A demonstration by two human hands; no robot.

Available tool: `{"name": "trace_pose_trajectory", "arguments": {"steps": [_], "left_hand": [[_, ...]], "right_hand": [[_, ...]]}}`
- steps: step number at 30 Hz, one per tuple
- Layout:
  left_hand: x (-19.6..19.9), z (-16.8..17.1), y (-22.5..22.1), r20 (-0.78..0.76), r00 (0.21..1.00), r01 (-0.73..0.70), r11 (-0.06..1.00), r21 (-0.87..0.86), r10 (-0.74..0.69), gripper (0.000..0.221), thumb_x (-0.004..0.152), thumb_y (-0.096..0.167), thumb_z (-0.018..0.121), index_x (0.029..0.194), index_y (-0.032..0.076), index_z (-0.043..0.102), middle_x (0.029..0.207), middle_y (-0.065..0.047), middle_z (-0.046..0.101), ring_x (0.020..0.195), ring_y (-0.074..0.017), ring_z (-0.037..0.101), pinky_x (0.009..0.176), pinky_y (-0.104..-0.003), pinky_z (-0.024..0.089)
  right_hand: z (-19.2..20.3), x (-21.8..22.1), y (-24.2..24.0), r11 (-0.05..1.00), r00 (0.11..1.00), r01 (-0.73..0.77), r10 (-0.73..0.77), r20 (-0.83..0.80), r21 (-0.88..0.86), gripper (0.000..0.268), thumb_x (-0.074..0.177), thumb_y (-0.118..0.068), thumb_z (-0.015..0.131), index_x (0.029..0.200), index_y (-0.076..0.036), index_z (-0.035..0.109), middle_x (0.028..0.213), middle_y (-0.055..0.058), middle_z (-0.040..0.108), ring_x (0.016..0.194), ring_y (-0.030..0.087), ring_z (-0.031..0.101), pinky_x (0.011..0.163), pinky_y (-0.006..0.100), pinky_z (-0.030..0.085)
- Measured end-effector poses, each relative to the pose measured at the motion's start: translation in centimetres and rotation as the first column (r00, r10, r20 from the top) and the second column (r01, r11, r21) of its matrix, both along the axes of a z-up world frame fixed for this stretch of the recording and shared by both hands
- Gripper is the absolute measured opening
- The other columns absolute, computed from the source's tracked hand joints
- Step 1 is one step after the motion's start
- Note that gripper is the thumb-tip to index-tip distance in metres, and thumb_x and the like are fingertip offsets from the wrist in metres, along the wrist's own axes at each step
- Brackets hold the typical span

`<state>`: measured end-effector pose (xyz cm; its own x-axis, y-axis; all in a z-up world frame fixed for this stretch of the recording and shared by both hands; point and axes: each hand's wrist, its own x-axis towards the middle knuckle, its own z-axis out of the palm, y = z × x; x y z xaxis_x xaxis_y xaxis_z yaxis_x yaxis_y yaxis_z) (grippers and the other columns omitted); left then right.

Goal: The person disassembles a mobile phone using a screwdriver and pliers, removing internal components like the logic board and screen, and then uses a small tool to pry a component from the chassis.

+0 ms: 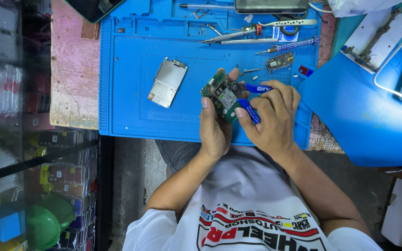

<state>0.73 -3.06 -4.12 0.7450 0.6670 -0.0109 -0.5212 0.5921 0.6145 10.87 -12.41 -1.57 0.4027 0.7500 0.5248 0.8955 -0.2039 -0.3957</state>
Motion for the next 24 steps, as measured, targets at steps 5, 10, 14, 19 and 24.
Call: {"name": "trace_pose_trajectory", "arguments": {"steps": [5, 10, 14, 19, 24], "left_hand": [[-0.8, -0.2, 1.0, -0.027, 0.996, 0.081, 0.994, 0.075, -0.079, 0.068, 0.116, 0.051, 0.032, 0.163, 0.002, 0.032, 0.16, -0.019, 0.048, 0.135, -0.0268, 0.057, 0.121, -0.043, 0.046], [-0.8, -0.8, 0.9, -0.077, 0.993, 0.096, 0.99, 0.106, -0.088, 0.068, 0.116, 0.051, 0.033, 0.162, 0.001, 0.036, 0.156, -0.019, 0.051, 0.132, -0.0219, 0.057, 0.118, -0.038, 0.045], [-0.7, -1.3, 1.4, -0.082, 0.989, 0.118, 0.991, -0.058, -0.122, 0.069, 0.117, 0.05, 0.031, 0.156, -0.005, 0.042, 0.151, -0.023, 0.057, 0.124, -0.0264, 0.062, 0.109, -0.042, 0.052], [-1.3, -1.5, 3.1, 0.189, 0.94, 0.329, 0.898, -0.291, -0.283, 0.065, 0.121, 0.048, 0.03, 0.16, -0.003, 0.041, 0.152, -0.027, 0.056, 0.119, -0.035, 0.063, 0.104, -0.048, 0.052], [-1.6, -0.5, 3.8, 0.27, 0.924, 0.365, 0.83, -0.422, -0.269, 0.062, 0.113, 0.037, 0.035, 0.162, -0.002, 0.033, 0.162, -0.028, 0.042, 0.138, -0.0357, 0.056, 0.119, -0.054, 0.044]], "right_hand": [[1.1, 0.6, -0.7, 0.999, 0.998, -0.018, 0.021, 0.054, -0.046, 0.027, 0.096, -0.03, 0.079, 0.096, -0.007, 0.064, 0.099, 0.01, 0.059, 0.12, 0.033, 0.059, 0.104, 0.052, 0.036], [0.8, 0.6, -1.0, 0.998, 0.997, -0.049, 0.046, -0.062, -0.05, 0.022, 0.099, -0.021, 0.077, 0.095, -0.005, 0.062, 0.091, 0.011, 0.062, 0.093, 0.033, 0.064, 0.083, 0.046, 0.047], [-0.1, 0.3, -1.3, 0.992, 0.922, -0.077, 0.035, -0.385, -0.096, 0.023, 0.101, -0.019, 0.072, 0.091, -0.002, 0.06, 0.076, 0.009, 0.062, 0.065, 0.024, 0.062, 0.06, 0.036, 0.046], [-0.3, 1.7, -2.5, 0.989, 0.265, -0.044, 0.147, -0.953, 0.14, 0.022, 0.105, -0.022, 0.057, 0.091, -0.005, 0.056, 0.076, 0.003, 0.063, 0.069, 0.009, 0.062, 0.061, 0.027, 0.046], [0.9, 3.9, -4.1, 0.992, 0.698, 0.106, -0.022, -0.716, 0.073, 0.02, 0.101, -0.025, 0.062, 0.096, -0.006, 0.057, 0.091, 0.009, 0.067, 0.081, 0.017, 0.053, 0.073, 0.032, 0.043]]}}
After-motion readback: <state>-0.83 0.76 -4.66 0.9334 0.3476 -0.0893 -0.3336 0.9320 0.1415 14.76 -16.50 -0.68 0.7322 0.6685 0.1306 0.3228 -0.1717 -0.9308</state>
